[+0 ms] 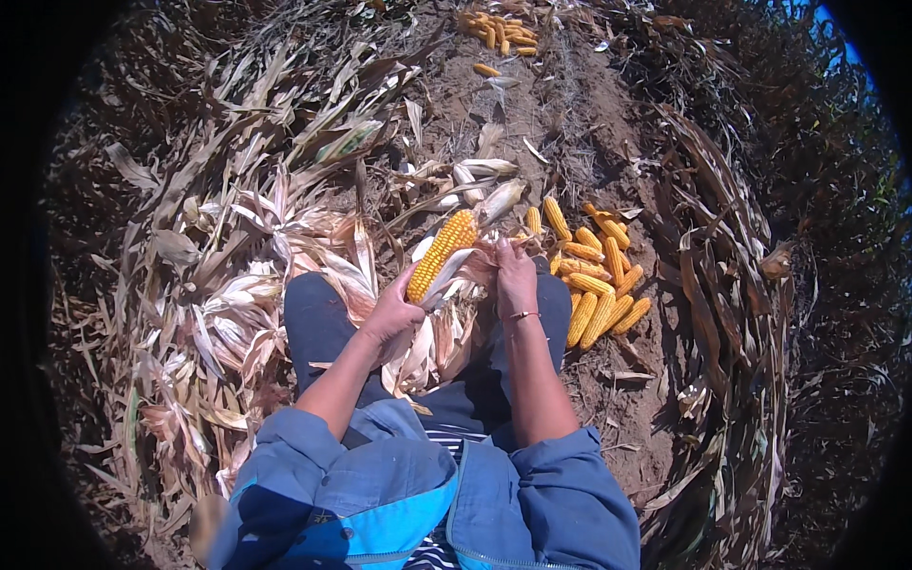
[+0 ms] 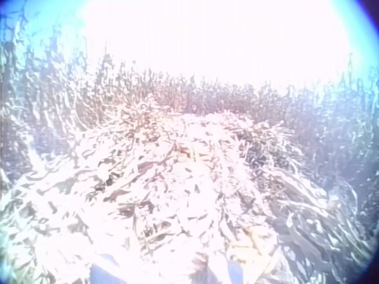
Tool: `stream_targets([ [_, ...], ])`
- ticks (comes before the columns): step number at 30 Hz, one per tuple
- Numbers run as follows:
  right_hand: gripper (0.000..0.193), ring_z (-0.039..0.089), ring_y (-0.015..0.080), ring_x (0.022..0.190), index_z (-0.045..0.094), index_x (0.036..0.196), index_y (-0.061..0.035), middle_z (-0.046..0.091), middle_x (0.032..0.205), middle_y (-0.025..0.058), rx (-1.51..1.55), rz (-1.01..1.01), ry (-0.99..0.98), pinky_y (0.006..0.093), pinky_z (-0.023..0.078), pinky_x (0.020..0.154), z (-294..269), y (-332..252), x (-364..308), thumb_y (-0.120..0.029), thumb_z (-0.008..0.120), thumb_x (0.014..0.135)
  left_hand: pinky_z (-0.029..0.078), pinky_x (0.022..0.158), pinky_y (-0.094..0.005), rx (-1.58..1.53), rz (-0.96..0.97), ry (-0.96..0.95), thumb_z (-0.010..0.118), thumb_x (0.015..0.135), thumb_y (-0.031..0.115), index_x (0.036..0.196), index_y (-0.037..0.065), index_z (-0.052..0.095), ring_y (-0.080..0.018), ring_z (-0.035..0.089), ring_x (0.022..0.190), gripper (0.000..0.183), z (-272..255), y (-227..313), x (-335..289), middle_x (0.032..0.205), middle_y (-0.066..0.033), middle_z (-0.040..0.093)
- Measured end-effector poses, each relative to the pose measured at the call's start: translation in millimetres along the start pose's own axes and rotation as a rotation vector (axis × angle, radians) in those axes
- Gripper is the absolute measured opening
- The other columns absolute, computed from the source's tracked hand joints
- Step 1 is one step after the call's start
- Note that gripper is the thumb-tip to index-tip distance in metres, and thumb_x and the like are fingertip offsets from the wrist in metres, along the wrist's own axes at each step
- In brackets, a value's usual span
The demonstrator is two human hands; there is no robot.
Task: The person sits on the ground in a cornfield and shucks corn cobs by hand, removing the husks and silk. The shucked cobs are placed in a growing pile on the ground, while the discarded husks accumulate nearby.
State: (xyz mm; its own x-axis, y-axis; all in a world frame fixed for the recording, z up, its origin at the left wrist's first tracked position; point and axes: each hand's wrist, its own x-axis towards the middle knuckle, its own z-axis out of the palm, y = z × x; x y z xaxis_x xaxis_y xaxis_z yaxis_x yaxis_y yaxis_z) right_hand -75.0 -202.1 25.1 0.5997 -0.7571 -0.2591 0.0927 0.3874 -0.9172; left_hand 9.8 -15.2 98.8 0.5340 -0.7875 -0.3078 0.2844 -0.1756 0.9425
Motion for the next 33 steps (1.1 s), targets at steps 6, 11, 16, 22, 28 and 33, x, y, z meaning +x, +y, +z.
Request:
stream_targets([
  [6,0.024,0.059,0.0081,0.060,0.060,0.100,-0.0051,0.063,0.079,0.0013,0.184,0.027,-0.026,0.0195,0.044,0.047,31,-21,-29,-0.028,0.053,0.097,0.046,0.092,-0.0279,-0.356,-0.020,-0.095,0.072,0.077,0.036,0.135,0.000,0.043,-0.0173,0.057,0.105,0.074,-18,-37,13,0.119,-0.0090,0.057],
  [11,0.029,0.049,0.0061,0.055,0.060,0.093,-0.0057,0.058,0.075,-0.0011,-0.298,0.112,-0.488,0.0187,0.038,0.048,24,-20,-64,-0.035,0.059,0.094,0.052,0.084,-0.0343,-0.688,-0.076,0.116,0.072,0.078,0.049,0.117,0.004,0.055,-0.0192,0.062,0.089,0.062,-44,-84,39,0.100,-0.0092,0.064],
  [16,0.037,0.056,0.0192,0.074,0.060,0.113,-0.0004,0.061,0.081,0.0044,-0.888,0.029,-0.867,0.0365,0.047,0.073,13,1,-94,-0.032,0.055,0.096,0.057,0.072,-0.0406,-1.014,-0.129,0.146,0.075,0.079,0.040,0.109,0.007,0.057,-0.0238,0.065,0.080,0.048,-59,-61,33,0.092,-0.0086,0.064],
  [22,0.023,0.054,0.0075,0.067,0.062,0.094,0.0005,0.062,0.079,0.0027,-0.365,0.291,-0.255,0.0221,0.043,0.059,-16,44,-60,-0.022,0.058,0.093,0.054,0.065,-0.0318,-0.493,0.124,0.474,0.076,0.077,0.020,0.107,0.003,0.056,-0.0181,0.062,0.073,0.040,-63,-75,42,0.090,-0.0076,0.063],
  [28,0.054,0.060,0.0176,0.088,0.051,0.118,0.0055,0.063,0.099,0.0095,-0.858,-0.323,0.192,0.0291,0.049,0.081,11,-19,-45,-0.025,0.075,0.079,0.051,0.076,-0.0355,0.401,0.400,0.720,0.078,0.070,0.014,0.124,0.005,0.048,-0.0224,0.062,0.080,0.062,-41,-68,41,0.094,-0.0102,0.063],
  [33,0.047,0.058,0.0146,0.080,0.046,0.112,0.0005,0.056,0.096,0.0077,-0.247,-0.236,0.097,0.0286,0.050,0.073,61,-26,-43,-0.009,0.075,0.076,0.038,0.081,-0.0394,0.972,0.423,0.438,0.066,0.069,0.002,0.130,0.018,0.048,-0.0304,0.055,0.092,0.066,18,-46,15,0.104,-0.0118,0.057],
])
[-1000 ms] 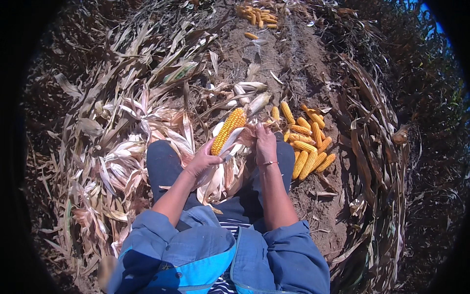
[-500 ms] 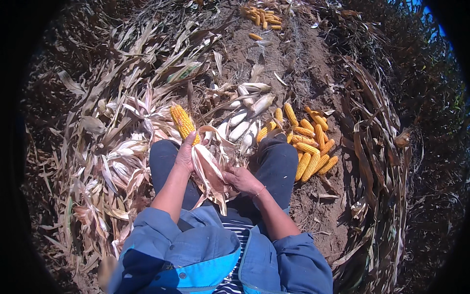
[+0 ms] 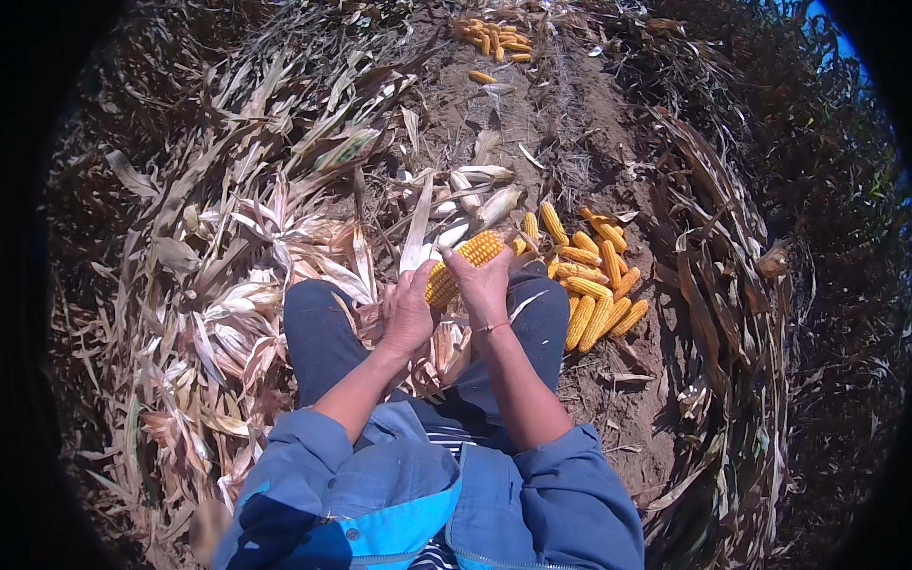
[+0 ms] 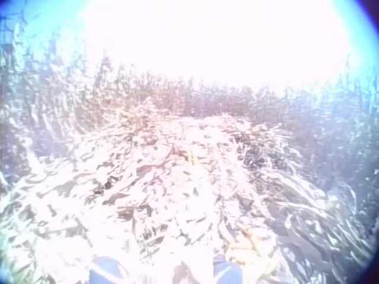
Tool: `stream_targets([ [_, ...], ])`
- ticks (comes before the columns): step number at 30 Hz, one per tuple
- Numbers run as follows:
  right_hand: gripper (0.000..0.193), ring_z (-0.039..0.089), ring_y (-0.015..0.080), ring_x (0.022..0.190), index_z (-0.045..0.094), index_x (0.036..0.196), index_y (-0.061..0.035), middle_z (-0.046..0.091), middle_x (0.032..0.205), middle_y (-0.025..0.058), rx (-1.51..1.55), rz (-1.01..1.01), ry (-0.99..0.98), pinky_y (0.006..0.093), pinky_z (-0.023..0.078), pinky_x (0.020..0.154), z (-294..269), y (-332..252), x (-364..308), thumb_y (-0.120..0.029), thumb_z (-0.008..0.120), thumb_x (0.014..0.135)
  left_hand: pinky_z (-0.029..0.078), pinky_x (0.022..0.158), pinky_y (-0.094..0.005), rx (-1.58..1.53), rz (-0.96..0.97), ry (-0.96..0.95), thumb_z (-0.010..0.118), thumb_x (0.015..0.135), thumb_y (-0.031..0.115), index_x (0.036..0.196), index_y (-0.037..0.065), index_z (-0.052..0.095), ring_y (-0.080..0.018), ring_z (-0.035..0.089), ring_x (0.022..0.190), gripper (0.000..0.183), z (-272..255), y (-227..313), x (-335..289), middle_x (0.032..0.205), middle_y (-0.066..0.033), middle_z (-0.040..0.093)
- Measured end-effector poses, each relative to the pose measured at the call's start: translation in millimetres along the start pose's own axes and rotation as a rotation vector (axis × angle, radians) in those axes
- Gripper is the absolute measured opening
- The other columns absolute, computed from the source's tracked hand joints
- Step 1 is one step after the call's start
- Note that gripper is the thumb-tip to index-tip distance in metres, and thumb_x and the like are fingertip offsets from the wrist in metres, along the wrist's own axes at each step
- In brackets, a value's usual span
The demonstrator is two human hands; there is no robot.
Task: The person sits on the ground in a cornfield and shucks corn cobs by hand, removing the husks and silk. The shucked cobs are placed in a growing pile on the ground, while the discarded husks accumulate nearby.
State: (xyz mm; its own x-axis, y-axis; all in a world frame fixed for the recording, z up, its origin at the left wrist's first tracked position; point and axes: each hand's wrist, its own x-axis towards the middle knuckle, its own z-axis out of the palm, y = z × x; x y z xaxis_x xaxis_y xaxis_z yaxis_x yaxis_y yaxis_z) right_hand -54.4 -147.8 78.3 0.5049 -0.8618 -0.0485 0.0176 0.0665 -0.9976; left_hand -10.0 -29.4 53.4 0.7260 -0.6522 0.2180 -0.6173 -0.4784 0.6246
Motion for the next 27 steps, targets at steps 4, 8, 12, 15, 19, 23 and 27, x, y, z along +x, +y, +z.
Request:
stream_targets([
  [4,0.035,0.058,0.0138,0.076,0.047,0.106,-0.0037,0.056,0.089,0.0034,0.527,0.256,-0.004,0.0283,0.050,0.069,-12,16,-4,0.003,0.067,0.078,0.036,0.079,-0.0392,0.033,0.076,0.007,0.064,0.071,0.007,0.123,0.015,0.053,-0.0271,0.055,0.093,0.054,11,-1,-7,0.100,-0.0099,0.059],
  [8,0.044,0.060,0.0160,0.082,0.048,0.118,-0.0028,0.058,0.095,0.0038,0.568,0.249,0.026,0.0298,0.052,0.076,-25,29,-6,0.004,0.066,0.078,0.037,0.086,-0.0403,0.043,0.084,-0.165,0.067,0.067,0.011,0.123,0.012,0.053,-0.0238,0.059,0.098,0.057,12,-11,-8,0.099,-0.0107,0.063],
  [12,0.043,0.059,0.0159,0.081,0.047,0.115,-0.0032,0.057,0.094,0.0037,0.582,0.205,0.007,0.0298,0.051,0.076,-26,28,-8,0.005,0.065,0.077,0.037,0.088,-0.0396,0.100,0.027,-0.233,0.068,0.068,0.017,0.114,0.011,0.057,-0.0241,0.064,0.094,0.047,5,-3,-1,0.092,-0.0132,0.068],
  [15,0.040,0.058,0.0153,0.078,0.045,0.108,-0.0045,0.054,0.090,0.0033,0.598,0.177,0.008,0.0301,0.051,0.073,-24,19,-8,0.007,0.065,0.075,0.043,0.083,-0.0434,0.098,-0.041,-0.256,0.067,0.071,0.017,0.110,0.011,0.057,-0.0313,0.066,0.084,0.041,9,-7,2,0.083,-0.0162,0.068],
  [19,0.042,0.058,0.0152,0.078,0.045,0.109,-0.0047,0.054,0.090,0.0035,0.595,0.171,0.000,0.0301,0.051,0.072,-25,14,-7,0.008,0.066,0.075,0.050,0.072,-0.0496,0.118,-0.028,-0.279,0.065,0.072,0.016,0.108,0.012,0.057,-0.0398,0.065,0.078,0.037,13,-11,3,0.081,-0.0201,0.066],
  [23,0.042,0.058,0.0152,0.077,0.045,0.109,-0.0044,0.054,0.090,0.0035,0.605,0.169,-0.022,0.0299,0.051,0.072,-28,12,-8,0.007,0.066,0.075,0.047,0.078,-0.0502,0.097,-0.030,-0.257,0.064,0.072,0.013,0.108,0.010,0.058,-0.0403,0.062,0.087,0.036,16,-11,-1,0.092,-0.0196,0.062],
  [27,0.044,0.061,0.0158,0.081,0.048,0.117,-0.0026,0.060,0.094,0.0051,0.581,0.144,0.033,0.0295,0.053,0.072,-32,22,-2,0.002,0.068,0.078,0.041,0.089,-0.0526,0.078,-0.100,-0.320,0.064,0.073,0.009,0.111,0.010,0.059,-0.0408,0.054,0.106,0.039,15,-1,2,0.115,-0.0185,0.055],
])
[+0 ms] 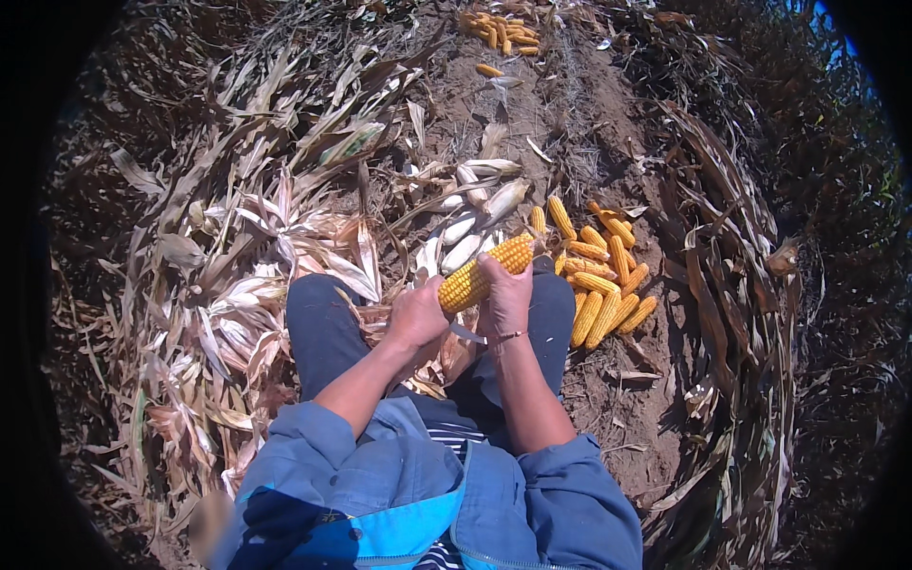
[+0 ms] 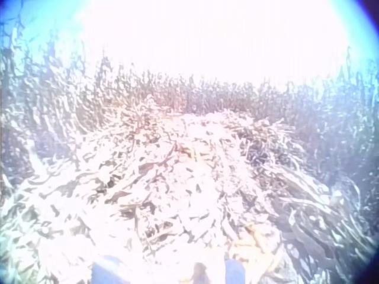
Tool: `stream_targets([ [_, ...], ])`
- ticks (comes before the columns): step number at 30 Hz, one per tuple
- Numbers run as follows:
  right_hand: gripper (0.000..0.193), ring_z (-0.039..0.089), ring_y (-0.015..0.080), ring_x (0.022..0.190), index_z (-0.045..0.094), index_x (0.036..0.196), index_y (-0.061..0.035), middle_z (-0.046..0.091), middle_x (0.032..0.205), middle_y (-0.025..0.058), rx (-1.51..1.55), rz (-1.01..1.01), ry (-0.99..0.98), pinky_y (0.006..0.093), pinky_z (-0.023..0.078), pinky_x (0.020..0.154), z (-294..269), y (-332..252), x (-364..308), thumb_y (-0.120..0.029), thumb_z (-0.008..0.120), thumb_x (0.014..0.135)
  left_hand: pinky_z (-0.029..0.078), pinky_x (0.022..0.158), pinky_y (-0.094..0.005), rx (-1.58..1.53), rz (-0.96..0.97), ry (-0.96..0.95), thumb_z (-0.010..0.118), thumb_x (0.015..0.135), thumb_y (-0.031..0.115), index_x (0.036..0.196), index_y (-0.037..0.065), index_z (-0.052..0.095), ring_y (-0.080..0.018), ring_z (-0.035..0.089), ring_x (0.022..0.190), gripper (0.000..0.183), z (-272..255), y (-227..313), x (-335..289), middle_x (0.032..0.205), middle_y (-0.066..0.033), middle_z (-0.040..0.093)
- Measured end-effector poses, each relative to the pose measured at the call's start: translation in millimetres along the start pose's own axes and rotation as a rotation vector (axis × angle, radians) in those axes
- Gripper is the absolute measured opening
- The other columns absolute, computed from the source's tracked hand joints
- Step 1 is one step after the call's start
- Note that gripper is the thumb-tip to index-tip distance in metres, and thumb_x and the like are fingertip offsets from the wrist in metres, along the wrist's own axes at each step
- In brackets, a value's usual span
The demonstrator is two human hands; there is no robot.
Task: The person sits on the ground in a cornfield and shucks corn cobs by hand, removing the husks and silk. The shucked cobs are placed in a growing pile on the ground, while the discarded husks accumulate nearby.
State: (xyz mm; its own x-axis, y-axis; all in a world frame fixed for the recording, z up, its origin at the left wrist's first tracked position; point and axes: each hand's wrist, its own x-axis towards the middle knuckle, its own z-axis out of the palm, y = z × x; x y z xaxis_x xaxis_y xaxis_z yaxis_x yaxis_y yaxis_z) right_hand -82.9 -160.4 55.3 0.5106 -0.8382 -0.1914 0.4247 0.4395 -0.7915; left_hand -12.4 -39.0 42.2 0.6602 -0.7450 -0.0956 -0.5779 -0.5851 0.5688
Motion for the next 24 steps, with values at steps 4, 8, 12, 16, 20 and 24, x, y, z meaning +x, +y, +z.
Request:
stream_targets([
  [4,0.030,0.063,0.0170,0.069,0.054,0.105,0.0009,0.062,0.083,0.0062,0.031,0.022,0.041,0.0319,0.054,0.062,16,8,-11,-0.004,0.069,0.080,0.048,0.076,-0.0502,0.084,0.127,0.196,0.062,0.074,0.012,0.107,0.009,0.059,-0.0411,0.063,0.082,0.033,5,2,1,0.084,-0.0209,0.064],
  [8,0.031,0.062,0.0171,0.066,0.052,0.102,0.0008,0.060,0.081,0.0064,0.035,0.121,0.044,0.0303,0.053,0.062,19,3,-17,-0.001,0.070,0.076,0.050,0.072,-0.0489,0.038,0.187,0.327,0.062,0.074,0.014,0.105,0.006,0.059,-0.0389,0.065,0.076,0.032,10,5,3,0.076,-0.0208,0.065],
  [12,0.027,0.062,0.0167,0.066,0.051,0.098,-0.0003,0.059,0.080,0.0062,-0.023,0.001,-0.025,0.0312,0.053,0.061,23,-3,-20,0.000,0.067,0.076,0.051,0.071,-0.0480,-0.076,0.143,0.177,0.063,0.073,0.015,0.098,0.003,0.061,-0.0353,0.067,0.076,0.028,3,14,-3,0.072,-0.0197,0.065],
  [16,0.029,0.061,0.0182,0.065,0.052,0.101,-0.0025,0.058,0.082,0.0064,-0.190,0.160,-0.173,0.0335,0.054,0.059,7,-12,-14,-0.009,0.067,0.078,0.050,0.068,-0.0458,0.071,0.212,-0.111,0.064,0.068,0.014,0.086,0.003,0.065,-0.0320,0.067,0.070,0.021,-9,9,-5,0.066,-0.0170,0.065],
  [20,0.025,0.061,0.0190,0.062,0.052,0.099,-0.0012,0.059,0.076,0.0080,-0.262,0.316,-0.222,0.0333,0.054,0.056,-2,-23,-7,-0.013,0.065,0.081,0.044,0.062,-0.0367,0.294,0.656,-0.125,0.062,0.062,0.014,0.070,0.006,0.063,-0.0259,0.062,0.058,0.010,5,-24,-7,0.058,-0.0104,0.061],
  [24,0.022,0.063,0.0214,0.060,0.055,0.097,0.0009,0.060,0.076,0.0090,0.002,0.216,0.126,0.0335,0.055,0.051,-29,-10,19,-0.013,0.065,0.083,0.042,0.060,-0.0384,0.107,0.675,0.137,0.069,0.065,0.024,0.069,0.012,0.054,-0.0257,0.061,0.059,0.020,-13,7,3,0.059,-0.0076,0.059],
])
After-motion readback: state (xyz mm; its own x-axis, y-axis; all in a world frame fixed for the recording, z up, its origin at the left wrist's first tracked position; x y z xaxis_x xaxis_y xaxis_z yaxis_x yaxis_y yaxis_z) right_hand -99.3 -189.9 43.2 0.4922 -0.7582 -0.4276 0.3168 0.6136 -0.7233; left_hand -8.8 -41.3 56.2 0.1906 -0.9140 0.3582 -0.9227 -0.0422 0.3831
